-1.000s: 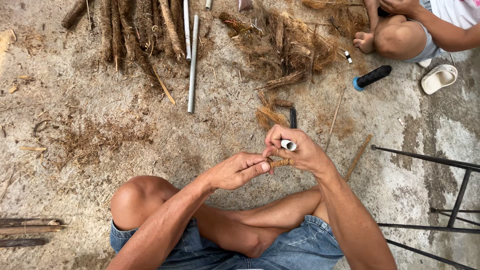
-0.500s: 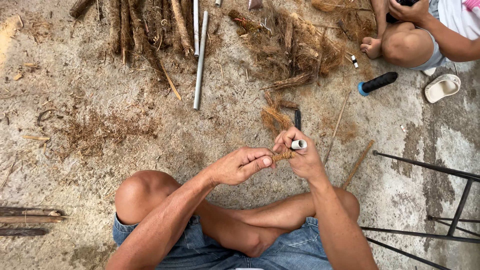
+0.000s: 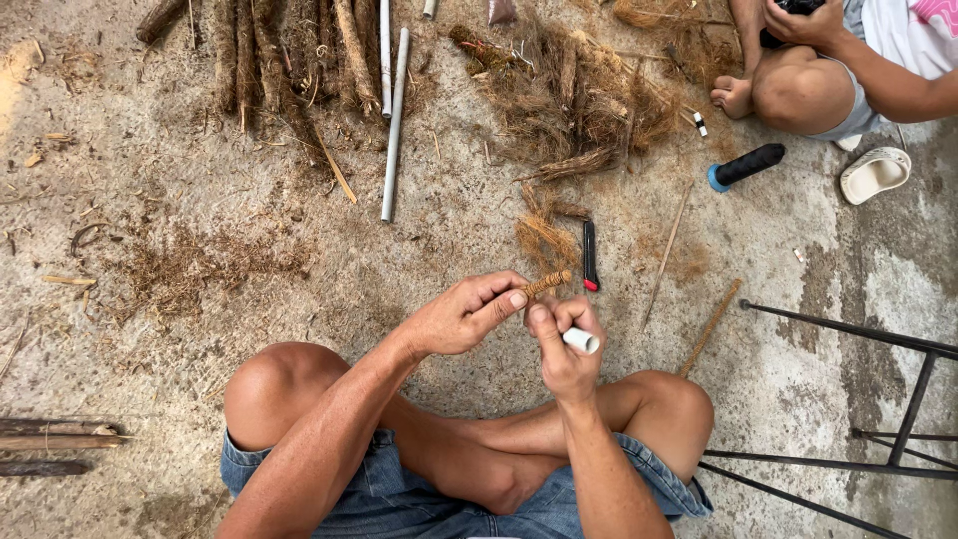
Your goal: The person sits on the floor and weaves dried coconut fibers around a thin stick to create a broom head. They use a small white cylindrical tool to help wrap and tighten the fibers around the stick, gradually extending the length of the woven section.
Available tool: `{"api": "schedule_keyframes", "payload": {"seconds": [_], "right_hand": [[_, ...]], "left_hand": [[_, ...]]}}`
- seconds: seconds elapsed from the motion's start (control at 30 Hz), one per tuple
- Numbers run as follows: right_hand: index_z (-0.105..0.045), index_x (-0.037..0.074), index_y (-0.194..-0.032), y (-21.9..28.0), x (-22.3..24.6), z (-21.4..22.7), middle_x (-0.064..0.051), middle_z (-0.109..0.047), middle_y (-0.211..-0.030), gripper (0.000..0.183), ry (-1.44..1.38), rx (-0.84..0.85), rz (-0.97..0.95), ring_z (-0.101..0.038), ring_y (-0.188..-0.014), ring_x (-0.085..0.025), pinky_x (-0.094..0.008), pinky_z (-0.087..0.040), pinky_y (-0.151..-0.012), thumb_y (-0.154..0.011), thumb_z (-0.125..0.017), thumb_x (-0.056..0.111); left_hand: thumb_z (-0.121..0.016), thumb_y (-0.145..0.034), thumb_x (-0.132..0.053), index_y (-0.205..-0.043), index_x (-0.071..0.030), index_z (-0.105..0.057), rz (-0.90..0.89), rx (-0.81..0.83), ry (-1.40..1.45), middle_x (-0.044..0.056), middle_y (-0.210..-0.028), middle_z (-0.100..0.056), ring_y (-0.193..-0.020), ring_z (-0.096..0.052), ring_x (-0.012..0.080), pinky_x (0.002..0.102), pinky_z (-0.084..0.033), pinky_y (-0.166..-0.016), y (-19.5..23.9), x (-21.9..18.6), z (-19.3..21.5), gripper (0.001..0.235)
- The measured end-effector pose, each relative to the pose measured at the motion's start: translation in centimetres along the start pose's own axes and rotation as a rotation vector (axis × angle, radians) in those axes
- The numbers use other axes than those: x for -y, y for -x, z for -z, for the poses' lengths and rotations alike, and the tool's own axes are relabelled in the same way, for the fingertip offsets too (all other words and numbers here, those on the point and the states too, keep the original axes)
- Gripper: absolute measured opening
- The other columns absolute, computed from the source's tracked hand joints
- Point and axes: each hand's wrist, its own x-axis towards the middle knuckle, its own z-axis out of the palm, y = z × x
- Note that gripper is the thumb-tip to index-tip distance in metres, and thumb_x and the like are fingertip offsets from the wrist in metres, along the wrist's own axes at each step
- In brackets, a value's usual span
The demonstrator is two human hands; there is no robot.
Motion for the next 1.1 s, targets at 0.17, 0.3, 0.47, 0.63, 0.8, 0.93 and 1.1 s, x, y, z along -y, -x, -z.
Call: {"api": "schedule_keyframes", "payload": {"seconds": [0.17, 0.3, 0.47, 0.63, 0.8, 0.93, 1.1], "right_hand": [[-0.041, 0.010, -0.081, -0.1, 2.3, -0.2, 0.004, -0.045, -0.071, 0.035, 0.346, 0.038, 0.032, -0.038, -0.063, -0.005, -0.023, -0.034, -0.055, -0.098, -0.067, -0.005], [-0.045, 0.009, -0.079, -0.6, 3.9, -0.1, 0.002, -0.048, -0.069, 0.033, 0.406, 0.099, 0.034, -0.040, -0.060, -0.006, -0.025, -0.035, -0.052, -0.097, -0.069, -0.005], [-0.047, 0.007, -0.079, -1.1, 5.2, -0.1, -0.001, -0.050, -0.069, 0.030, 0.598, 0.170, 0.094, -0.045, -0.058, -0.010, -0.028, -0.037, -0.051, -0.091, -0.072, -0.004], [-0.047, 0.007, -0.077, -0.9, 5.7, -0.2, -0.003, -0.047, -0.068, 0.031, 0.732, 0.198, 0.193, -0.047, -0.059, -0.016, -0.034, -0.040, -0.056, -0.088, -0.074, -0.003], [-0.050, 0.010, -0.073, -1.2, 5.8, -0.6, -0.003, -0.050, -0.064, 0.029, 0.927, 0.332, 0.251, -0.049, -0.059, -0.020, -0.037, -0.042, -0.061, -0.086, -0.075, 0.002], [-0.053, 0.009, -0.078, -2.2, 7.8, -1.3, -0.006, -0.051, -0.075, 0.020, 1.107, 0.575, 0.423, -0.052, -0.074, -0.024, -0.039, -0.043, -0.072, -0.081, -0.073, 0.004], [-0.054, 0.007, -0.087, -4.5, 10.3, -1.3, -0.007, -0.051, -0.087, 0.017, 1.137, 0.812, 0.580, -0.054, -0.086, -0.025, -0.039, -0.046, -0.080, -0.077, -0.068, 0.009]], "left_hand": [[-0.057, -0.105, -0.027, -0.118, -0.006, -0.067, 0.089, -0.057, -0.150, 0.000, -0.073, -0.057, -0.065, -0.047, 0.0083, 0.028, -0.043, -0.057, -0.2, -0.5, -0.6, 0.027], [-0.060, -0.108, -0.021, -0.119, -0.005, -0.054, -0.119, -0.106, 0.010, -0.003, -0.083, -0.057, -0.075, -0.049, 0.0057, 0.027, -0.045, -0.064, -0.3, -0.2, -1.2, 0.021], [-0.063, -0.106, -0.019, -0.106, -0.005, -0.053, -0.044, -0.164, -0.099, -0.002, -0.077, -0.051, -0.068, -0.045, 0.0076, 0.028, -0.041, -0.057, -0.8, 0.1, -0.8, 0.017], [-0.064, -0.105, -0.018, -0.105, -0.005, -0.051, -0.114, -0.166, -0.167, 0.001, -0.080, -0.058, -0.073, -0.052, 0.0081, 0.030, -0.047, -0.062, -1.4, -0.7, 0.7, 0.019], [-0.068, -0.100, -0.016, -0.093, -0.005, -0.053, -0.010, -0.141, -0.388, 0.008, -0.068, -0.064, -0.057, -0.057, 0.0171, 0.038, -0.044, -0.051, -1.7, -1.5, 1.0, 0.020], [-0.067, -0.099, -0.017, -0.093, -0.005, -0.052, -0.016, -0.106, -0.523, 0.011, -0.068, -0.066, -0.056, -0.064, 0.0246, 0.043, -0.048, -0.052, -1.5, -1.9, 1.3, 0.019], [-0.066, -0.100, -0.021, -0.095, -0.008, -0.059, 0.094, 0.019, -0.750, 0.015, -0.068, -0.069, -0.064, -0.068, 0.0334, 0.048, -0.049, -0.056, -0.4, -2.1, 0.9, 0.015]]}}
